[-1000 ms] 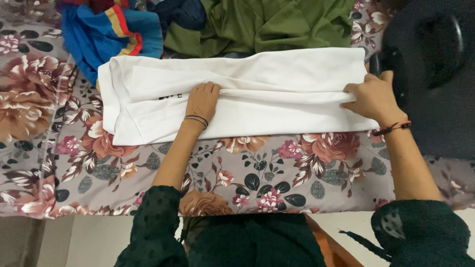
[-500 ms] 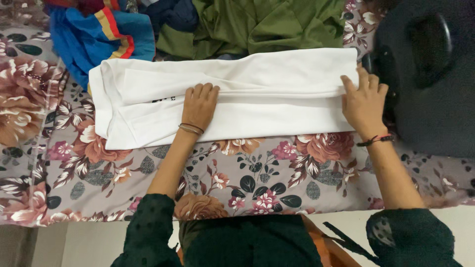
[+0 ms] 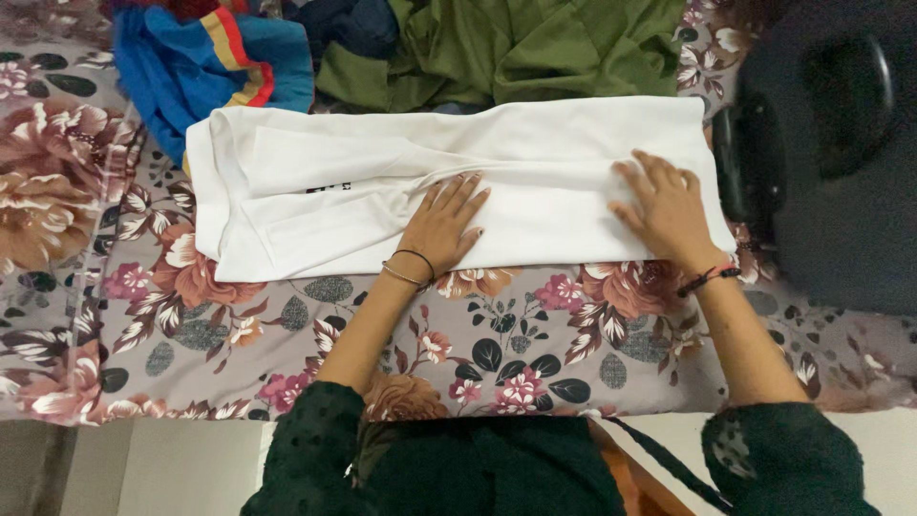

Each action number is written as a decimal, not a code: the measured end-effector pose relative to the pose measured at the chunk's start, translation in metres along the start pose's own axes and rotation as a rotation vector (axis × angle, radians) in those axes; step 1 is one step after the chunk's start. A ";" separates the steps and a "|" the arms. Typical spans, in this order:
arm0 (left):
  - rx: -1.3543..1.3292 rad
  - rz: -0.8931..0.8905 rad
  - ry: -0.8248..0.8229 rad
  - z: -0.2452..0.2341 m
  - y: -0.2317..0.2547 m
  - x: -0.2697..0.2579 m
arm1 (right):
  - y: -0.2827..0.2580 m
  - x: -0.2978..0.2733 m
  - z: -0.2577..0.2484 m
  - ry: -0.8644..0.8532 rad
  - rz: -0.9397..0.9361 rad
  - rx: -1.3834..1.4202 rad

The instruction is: The person folds black pants and a white t-shirt by hand on a floral bedspread and places them into an open suitcase.

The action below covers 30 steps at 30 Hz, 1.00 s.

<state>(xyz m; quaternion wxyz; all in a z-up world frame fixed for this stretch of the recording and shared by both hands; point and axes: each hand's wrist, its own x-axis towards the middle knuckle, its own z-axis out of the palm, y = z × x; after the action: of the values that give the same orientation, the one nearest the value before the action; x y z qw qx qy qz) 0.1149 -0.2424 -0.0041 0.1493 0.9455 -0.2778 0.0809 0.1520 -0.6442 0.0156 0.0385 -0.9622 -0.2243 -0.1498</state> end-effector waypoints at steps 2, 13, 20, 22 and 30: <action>0.011 -0.002 -0.020 0.003 -0.004 0.003 | -0.004 0.004 0.012 -0.106 -0.092 0.003; -0.017 0.075 -0.090 -0.017 0.007 -0.042 | -0.108 0.007 -0.006 -0.108 0.069 0.221; 0.312 0.068 -0.065 -0.081 -0.060 -0.131 | -0.230 0.023 -0.015 -0.165 -0.438 0.349; 0.162 -0.103 0.005 -0.098 -0.079 -0.163 | -0.254 0.030 -0.016 -0.147 -0.477 0.413; -0.091 -0.905 0.304 -0.093 -0.142 -0.196 | -0.319 0.077 0.000 0.095 -0.523 0.356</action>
<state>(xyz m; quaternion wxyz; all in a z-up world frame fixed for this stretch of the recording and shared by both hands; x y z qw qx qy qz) 0.0229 0.0002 0.0041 0.2496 0.9415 0.1834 0.1330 0.0764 -0.3264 0.0413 0.1767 -0.8421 -0.4845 -0.1576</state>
